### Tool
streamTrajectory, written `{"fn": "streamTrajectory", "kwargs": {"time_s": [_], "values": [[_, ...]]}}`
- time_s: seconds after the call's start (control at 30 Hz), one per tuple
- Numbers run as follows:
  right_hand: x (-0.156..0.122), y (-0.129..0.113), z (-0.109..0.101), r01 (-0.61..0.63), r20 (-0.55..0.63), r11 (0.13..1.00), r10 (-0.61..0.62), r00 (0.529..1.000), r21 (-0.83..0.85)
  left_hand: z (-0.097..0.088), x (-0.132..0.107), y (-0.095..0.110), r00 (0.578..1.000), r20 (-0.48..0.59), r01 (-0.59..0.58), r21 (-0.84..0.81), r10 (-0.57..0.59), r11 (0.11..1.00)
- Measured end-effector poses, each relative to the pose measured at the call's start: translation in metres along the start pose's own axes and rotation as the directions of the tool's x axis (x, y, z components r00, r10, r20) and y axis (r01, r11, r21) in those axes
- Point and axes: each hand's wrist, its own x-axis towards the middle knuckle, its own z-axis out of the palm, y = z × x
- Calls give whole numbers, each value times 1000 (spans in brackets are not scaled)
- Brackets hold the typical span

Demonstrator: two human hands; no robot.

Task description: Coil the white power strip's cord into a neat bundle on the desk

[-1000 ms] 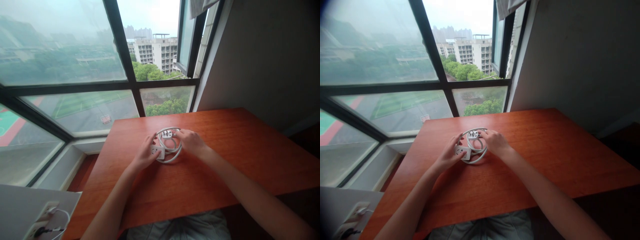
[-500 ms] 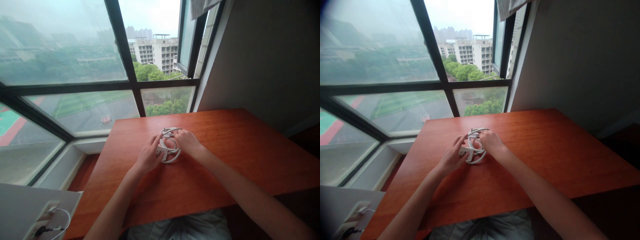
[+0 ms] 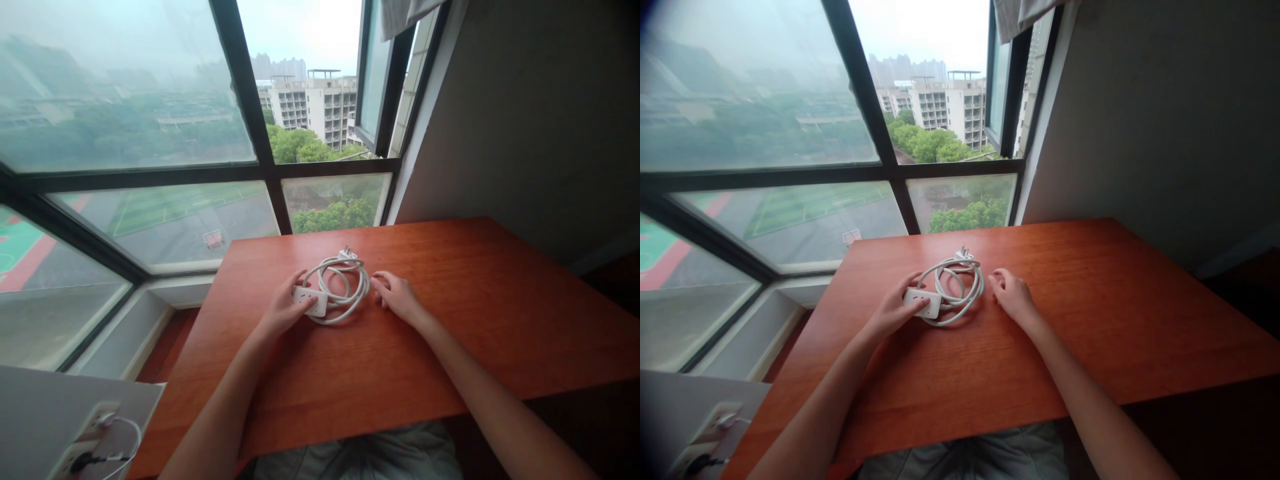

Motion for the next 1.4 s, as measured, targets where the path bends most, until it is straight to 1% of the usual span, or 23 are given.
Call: {"fn": "streamTrajectory", "kwargs": {"time_s": [0.07,0.1,0.2,0.27,0.33,0.4,0.47,0.53,0.6,0.67,0.7,0.77,0.8,0.83,0.87,0.9,0.93,0.97,1.03,1.1,1.2,1.27,1.4], "values": [[-4,-5,5,7,175,1000,-11,985,22,-1,3,0,1000,-18,6,-20,-6,1000],[-4,-10,9,31,213,999,-28,977,-9,-3,5,0,999,-38,-8,-2,8,1000],[1,-28,24,95,182,958,-46,982,-270,-12,18,-1,982,-166,-65,145,89,987],[9,-39,33,95,139,902,-40,989,-422,-19,30,-5,941,-306,-63,264,146,962],[16,-45,41,111,132,876,-55,990,-470,-24,40,-13,882,-439,-11,340,170,940],[20,-44,46,134,129,885,-85,988,-446,-28,47,-22,819,-565,104,321,102,941],[21,-37,47,149,100,909,-119,988,-390,-31,49,-32,737,-675,243,224,-30,944],[21,-26,45,143,32,940,-140,990,-310,-35,45,-36,650,-752,308,131,-108,942],[22,-13,41,125,-60,975,-138,989,-183,-38,38,-32,599,-799,268,135,-55,954],[24,-2,35,108,-126,994,-109,986,-12,-33,29,-20,594,-800,161,220,83,962],[26,2,32,104,-129,991,-93,987,81,-27,25,-11,622,-767,89,268,157,959],[28,7,28,95,-92,967,-75,993,237,-6,18,10,744,-609,-105,298,274,949],[28,8,28,94,-69,955,-77,995,282,8,14,19,817,-480,-202,280,319,938],[28,8,27,100,-57,949,-86,995,300,22,11,28,883,-304,-288,251,357,924],[27,7,27,115,-56,950,-103,993,291,36,8,35,920,-118,-343,224,374,912],[25,5,28,141,-58,957,-130,990,255,49,6,40,921,88,-389,212,379,896],[24,3,29,172,-55,965,-164,985,199,60,5,44,893,238,-433,227,381,873],[22,1,29,204,-46,970,-200,979,133,68,3,45,866,324,-467,251,381,848],[16,-2,31,258,-15,966,-258,966,0,76,3,44,846,392,-486,284,362,827],[10,-3,32,301,7,950,-301,954,-83,76,3,40,864,374,-449,269,338,852],[0,-4,32,375,44,924,-372,927,-81,71,5,34,890,325,-393,194,320,899],[-6,-4,31,430,79,901,-425,902,-59,70,5,32,893,313,-388,167,324,906],[-10,-4,29,509,133,859,-500,856,-46,72,6,33,894,337,-374,205,294,905]]}}
